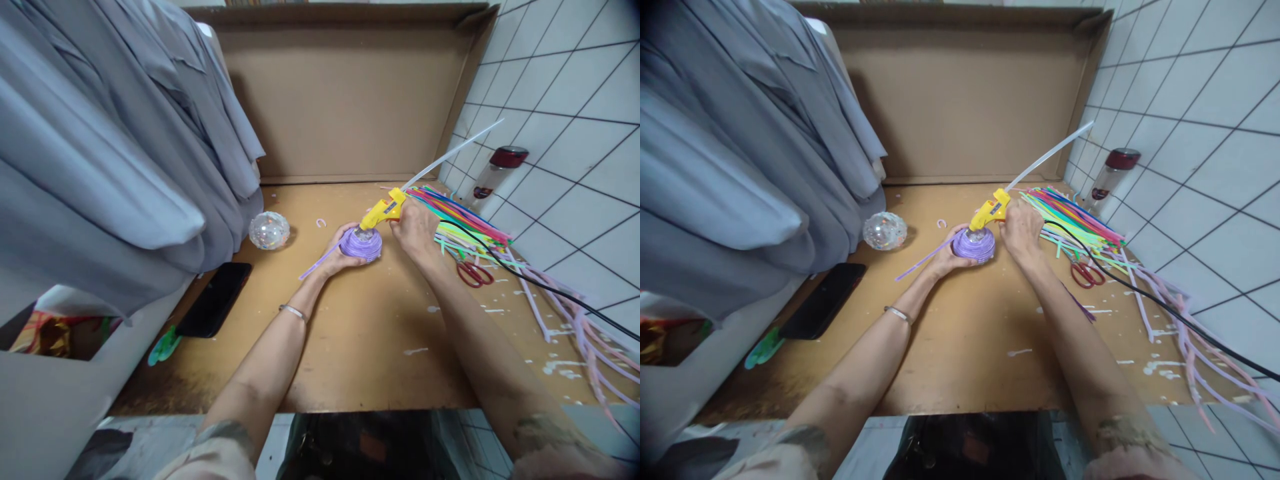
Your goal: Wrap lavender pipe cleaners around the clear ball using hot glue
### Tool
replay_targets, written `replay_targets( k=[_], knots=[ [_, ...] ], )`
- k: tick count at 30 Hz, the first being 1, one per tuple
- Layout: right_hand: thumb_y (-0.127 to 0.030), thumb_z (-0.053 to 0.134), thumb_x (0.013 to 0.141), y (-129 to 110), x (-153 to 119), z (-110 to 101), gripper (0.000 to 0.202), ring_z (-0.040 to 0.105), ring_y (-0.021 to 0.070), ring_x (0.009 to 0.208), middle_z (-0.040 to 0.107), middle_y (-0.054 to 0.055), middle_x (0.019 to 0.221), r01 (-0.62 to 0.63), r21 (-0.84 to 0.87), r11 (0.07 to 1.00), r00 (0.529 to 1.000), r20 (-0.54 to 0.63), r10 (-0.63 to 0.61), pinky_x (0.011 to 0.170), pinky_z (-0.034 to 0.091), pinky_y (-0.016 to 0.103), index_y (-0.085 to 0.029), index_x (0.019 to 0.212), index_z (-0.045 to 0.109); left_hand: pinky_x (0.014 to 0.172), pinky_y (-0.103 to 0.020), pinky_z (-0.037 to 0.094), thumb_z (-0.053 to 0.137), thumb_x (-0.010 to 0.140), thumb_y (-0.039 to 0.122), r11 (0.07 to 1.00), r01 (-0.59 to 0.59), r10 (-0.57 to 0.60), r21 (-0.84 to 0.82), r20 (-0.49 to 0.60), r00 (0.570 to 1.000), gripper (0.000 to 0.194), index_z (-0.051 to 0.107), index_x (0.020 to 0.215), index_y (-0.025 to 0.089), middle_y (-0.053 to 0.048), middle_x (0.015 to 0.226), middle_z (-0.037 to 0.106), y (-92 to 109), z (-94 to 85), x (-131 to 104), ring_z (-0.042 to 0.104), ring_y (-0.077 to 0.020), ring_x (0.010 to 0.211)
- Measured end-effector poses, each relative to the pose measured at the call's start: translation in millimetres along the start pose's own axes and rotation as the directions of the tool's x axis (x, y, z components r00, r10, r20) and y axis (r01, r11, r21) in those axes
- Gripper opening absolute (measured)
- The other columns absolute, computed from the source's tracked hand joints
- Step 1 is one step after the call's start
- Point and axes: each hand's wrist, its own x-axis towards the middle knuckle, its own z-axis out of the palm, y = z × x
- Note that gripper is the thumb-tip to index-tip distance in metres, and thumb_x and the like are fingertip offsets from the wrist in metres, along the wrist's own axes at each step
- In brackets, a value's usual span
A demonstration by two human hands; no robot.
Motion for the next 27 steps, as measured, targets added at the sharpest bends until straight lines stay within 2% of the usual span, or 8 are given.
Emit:
replay_targets(
  k=[21, 27],
  knots=[
    [-0.018, 0.061, 0.085, 0.8, -0.1, -3.3, 0.021, 0.065, 0.029, 0.094, 0.073, 0.015, 0.105, -0.028, -0.018, 0.999, 0.999, 0.016, 0.028, 0.068, 0.037, 0.032, -0.016, 0.104, 0.068, 0.112, -0.046, 0.046, 0.094, 0.043, 0.034, 1.0, 0.03, -0.03, 0.001, 0.008, 1.0, 0.094, 0.055, 0.128, 0.026, -0.007, 0.135, 0.062, 3.9, 0.9, -0.3, 0.06, -0.0322, 0.127],
    [-0.019, 0.061, 0.083, 2.3, -0.3, -0.9, 0.023, 0.065, 0.0282, 0.091, 0.074, 0.013, 0.1, 0.016, -0.006, 1.0, 0.998, -0.055, -0.017, 0.065, 0.037, 0.032, -0.018, 0.104, 0.07, 0.112, -0.046, 0.047, 0.095, 0.045, 0.035, 1.0, 0.012, -0.013, 0.004, 0.011, 1.0, 0.093, 0.056, 0.129, 0.025, -0.008, 0.136, 0.063, 3.0, 1.0, -0.5, 0.061, -0.0323, 0.127]
  ],
)
